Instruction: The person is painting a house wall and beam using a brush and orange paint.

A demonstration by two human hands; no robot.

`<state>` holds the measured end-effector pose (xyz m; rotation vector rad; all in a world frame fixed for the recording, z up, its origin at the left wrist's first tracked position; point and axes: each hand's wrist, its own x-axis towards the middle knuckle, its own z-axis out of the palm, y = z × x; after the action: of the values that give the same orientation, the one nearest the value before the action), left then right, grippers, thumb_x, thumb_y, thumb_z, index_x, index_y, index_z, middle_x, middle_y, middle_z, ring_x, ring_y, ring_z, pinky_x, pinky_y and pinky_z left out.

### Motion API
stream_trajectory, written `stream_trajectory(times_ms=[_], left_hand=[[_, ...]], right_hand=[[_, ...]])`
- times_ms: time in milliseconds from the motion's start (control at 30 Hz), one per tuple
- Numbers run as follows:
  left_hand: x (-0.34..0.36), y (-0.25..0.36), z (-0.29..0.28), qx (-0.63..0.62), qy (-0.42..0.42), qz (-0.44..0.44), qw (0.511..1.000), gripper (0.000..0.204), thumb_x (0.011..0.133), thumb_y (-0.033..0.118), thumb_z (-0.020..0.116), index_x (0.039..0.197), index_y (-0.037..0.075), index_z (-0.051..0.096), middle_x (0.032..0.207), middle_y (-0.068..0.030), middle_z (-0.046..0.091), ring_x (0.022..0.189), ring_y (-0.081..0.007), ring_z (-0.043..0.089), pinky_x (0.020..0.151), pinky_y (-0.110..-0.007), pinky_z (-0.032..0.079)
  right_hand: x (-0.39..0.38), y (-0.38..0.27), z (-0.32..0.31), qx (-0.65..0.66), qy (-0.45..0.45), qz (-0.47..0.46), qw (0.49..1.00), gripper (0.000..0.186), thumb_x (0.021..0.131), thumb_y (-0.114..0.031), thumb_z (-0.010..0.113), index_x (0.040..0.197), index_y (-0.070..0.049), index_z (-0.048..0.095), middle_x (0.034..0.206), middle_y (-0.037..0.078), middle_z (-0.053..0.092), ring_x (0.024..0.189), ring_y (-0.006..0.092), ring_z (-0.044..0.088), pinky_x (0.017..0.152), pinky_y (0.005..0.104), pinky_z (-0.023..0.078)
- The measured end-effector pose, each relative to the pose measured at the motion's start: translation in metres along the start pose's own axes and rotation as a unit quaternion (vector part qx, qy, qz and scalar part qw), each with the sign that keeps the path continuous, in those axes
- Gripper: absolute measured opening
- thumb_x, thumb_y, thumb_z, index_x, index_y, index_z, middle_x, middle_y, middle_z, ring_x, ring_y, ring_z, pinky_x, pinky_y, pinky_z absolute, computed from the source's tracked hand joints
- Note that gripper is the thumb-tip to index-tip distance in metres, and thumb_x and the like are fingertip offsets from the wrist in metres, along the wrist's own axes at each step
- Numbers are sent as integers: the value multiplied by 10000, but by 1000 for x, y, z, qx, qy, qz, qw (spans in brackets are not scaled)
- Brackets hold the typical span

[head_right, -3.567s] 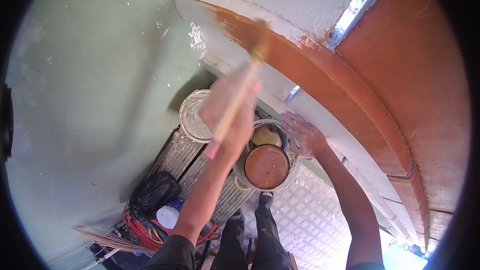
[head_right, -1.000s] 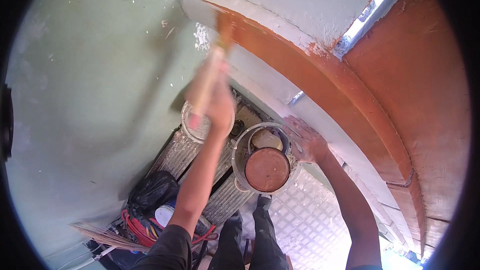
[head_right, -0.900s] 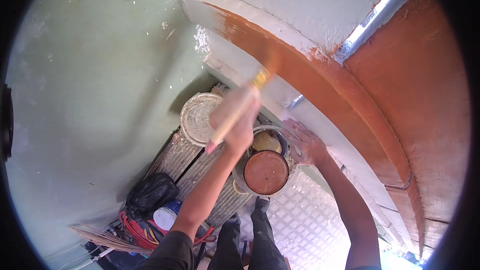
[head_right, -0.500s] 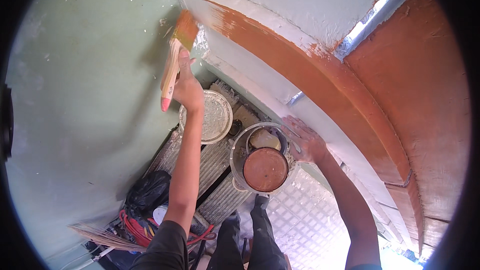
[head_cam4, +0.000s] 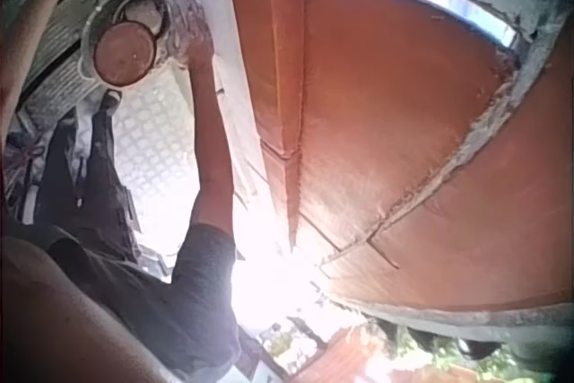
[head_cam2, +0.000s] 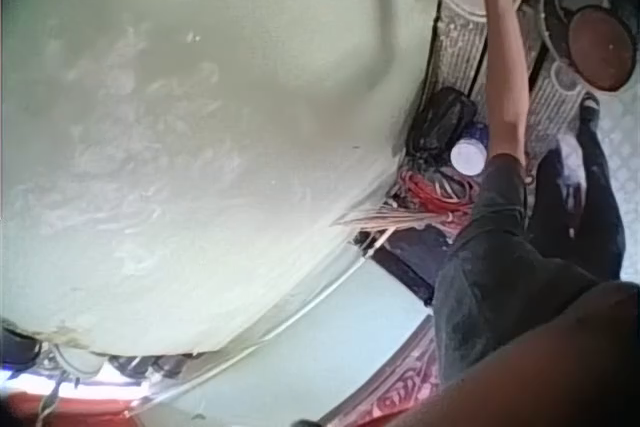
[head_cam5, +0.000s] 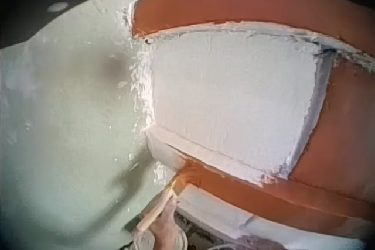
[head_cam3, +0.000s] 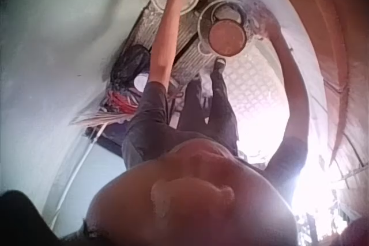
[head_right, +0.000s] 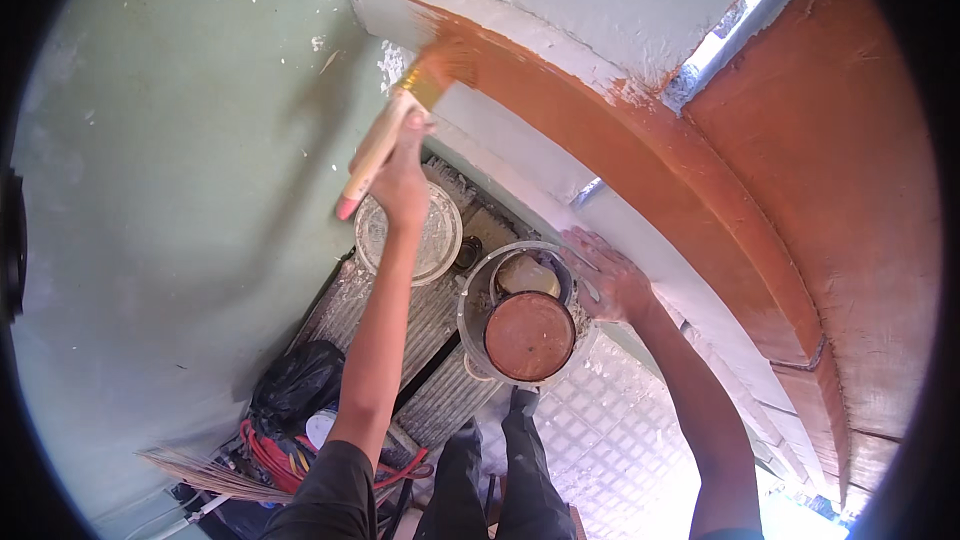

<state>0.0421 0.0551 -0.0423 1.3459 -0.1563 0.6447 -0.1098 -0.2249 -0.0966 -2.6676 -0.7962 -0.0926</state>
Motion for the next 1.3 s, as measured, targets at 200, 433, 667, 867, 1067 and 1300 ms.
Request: stream_trajectory(times_ms=[200,433,667,867,1067,1300], left_hand=[[12,-5,9,-25,168,53,984,222,931,91,713,1035,-104,692,921,-139,710,756,-187,675,673,-315,580],[-64,33,43,89,20,22,996,132,885,38,709,977,-57,699,834,-131,698,743,-230,684,688,-327,555],[-59,48,12,79,-245,151,954,120,798,40,784,915,29,759,856,-91,737,795,-231,710,728,-366,551],[37,25,-7,20,101,8,995,240,942,111,694,1094,-73,716,959,-114,730,810,-159,689,724,-278,558],[-37,49,30,104,-60,156,980,227,849,-53,726,1072,-82,698,948,-138,727,826,-184,686,712,-308,553],[-41,68,22,-68,-209,-59,974,205,885,97,768,1043,-27,729,1003,-105,747,915,-186,700,809,-326,558]], right_hand=[[-5,3,1,-3,6,-4,1000,584,757,-41,611,1341,-49,602,1490,137,511,1406,298,463,1184,438,376],[-3,-1,4,5,-2,1,1000,590,762,-55,619,1351,-58,598,1485,139,514,1401,317,465,1178,445,383],[-10,6,0,-11,-2,1,1000,624,734,-66,650,1356,-48,593,1501,156,495,1395,363,463,1158,451,403],[-6,4,5,0,-2,1,1000,568,769,-51,617,1336,-63,613,1501,125,503,1404,306,464,1177,434,384],[-6,4,2,8,-2,0,1000,579,755,-44,615,1334,-54,612,1505,125,499,1401,306,468,1181,434,383],[-10,2,-4,-10,4,2,1000,574,748,-34,618,1322,-47,620,1488,130,518,1388,308,484,1176,436,389]])
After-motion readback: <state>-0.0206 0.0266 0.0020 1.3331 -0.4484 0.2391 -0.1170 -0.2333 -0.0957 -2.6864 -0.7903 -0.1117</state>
